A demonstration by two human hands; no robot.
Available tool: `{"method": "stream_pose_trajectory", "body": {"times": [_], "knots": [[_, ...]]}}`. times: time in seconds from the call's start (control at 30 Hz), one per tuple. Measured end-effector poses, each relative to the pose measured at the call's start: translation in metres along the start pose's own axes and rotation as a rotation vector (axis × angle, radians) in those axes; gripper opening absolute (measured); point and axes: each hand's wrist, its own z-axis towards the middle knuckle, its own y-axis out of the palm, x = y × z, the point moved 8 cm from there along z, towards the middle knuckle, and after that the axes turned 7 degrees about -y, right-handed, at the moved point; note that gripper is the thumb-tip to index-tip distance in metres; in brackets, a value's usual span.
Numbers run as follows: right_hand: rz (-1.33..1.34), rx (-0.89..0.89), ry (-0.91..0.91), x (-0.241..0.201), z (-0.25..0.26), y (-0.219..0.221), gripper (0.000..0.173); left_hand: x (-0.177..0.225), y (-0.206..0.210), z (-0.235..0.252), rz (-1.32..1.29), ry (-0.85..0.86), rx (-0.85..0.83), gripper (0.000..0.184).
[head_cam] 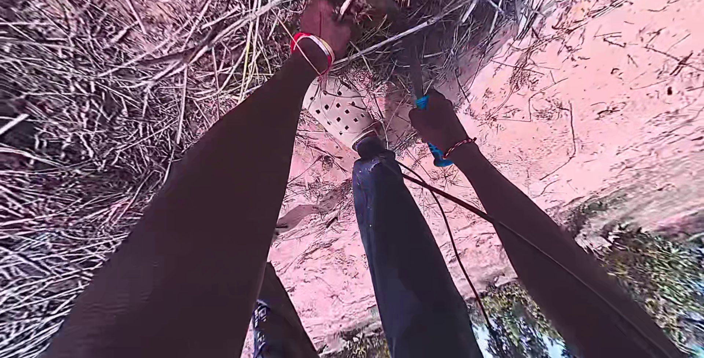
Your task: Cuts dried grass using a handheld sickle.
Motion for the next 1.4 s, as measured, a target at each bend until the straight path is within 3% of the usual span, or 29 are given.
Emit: {"method": "stream_pose_trajectory", "body": {"times": [0.13, 0.23, 0.33, 0.43, 0.53, 0.67, 0.8, 0.9, 0.97, 1.0, 1.13, 1.3, 1.4], "knots": [[-0.041, -0.039, 0.037, 0.002, -0.024, -0.004, 0.029, 0.0, -0.01, 0.003, 0.051, -0.037, 0.003, 0.041], [-0.204, -0.026, 0.127, 0.094, -0.129, -0.016, 0.027, -0.042, -0.024, -0.006, 0.049, -0.119, 0.022, 0.045], [-0.064, 0.21, 0.082, 0.155, -0.195, -0.054, 0.028, -0.106, -0.022, -0.024, -0.08, -0.202, 0.119, 0.045], [0.248, 0.37, -0.049, 0.128, -0.191, -0.068, 0.03, -0.119, -0.002, -0.056, -0.22, -0.212, 0.171, 0.053], [0.482, 0.366, -0.136, 0.094, -0.18, -0.039, 0.022, -0.121, 0.01, -0.081, -0.447, -0.105, 0.236, 0.049], [0.621, 0.402, -0.163, 0.073, -0.206, -0.009, 0.016, -0.081, 0.01, -0.093, -0.684, -0.032, 0.203, 0.038], [0.703, 0.554, -0.255, 0.068, -0.239, -0.021, 0.014, -0.003, 0.023, -0.07, -0.822, -0.047, 0.032, 0.035], [0.731, 0.603, -0.244, 0.075, -0.241, -0.038, 0.016, 0.051, 0.053, -0.03, -0.685, -0.16, -0.081, 0.064], [0.676, 0.587, -0.214, 0.084, -0.234, -0.048, 0.013, 0.068, 0.075, -0.003, -0.466, -0.33, -0.073, 0.091], [0.64, 0.571, -0.201, 0.089, -0.229, -0.052, 0.014, 0.077, 0.082, 0.005, -0.372, -0.379, -0.069, 0.094], [0.526, 0.491, -0.148, 0.11, -0.221, -0.065, 0.022, 0.107, 0.091, 0.001, -0.028, -0.331, -0.111, 0.053], [0.607, 0.41, -0.052, 0.134, -0.226, -0.068, 0.024, 0.108, 0.074, -0.027, 0.023, -0.233, -0.126, 0.049], [0.617, 0.431, -0.03, 0.148, -0.23, -0.055, 0.03, 0.09, 0.043, -0.044, 0.282, -0.14, -0.115, 0.045]]}}
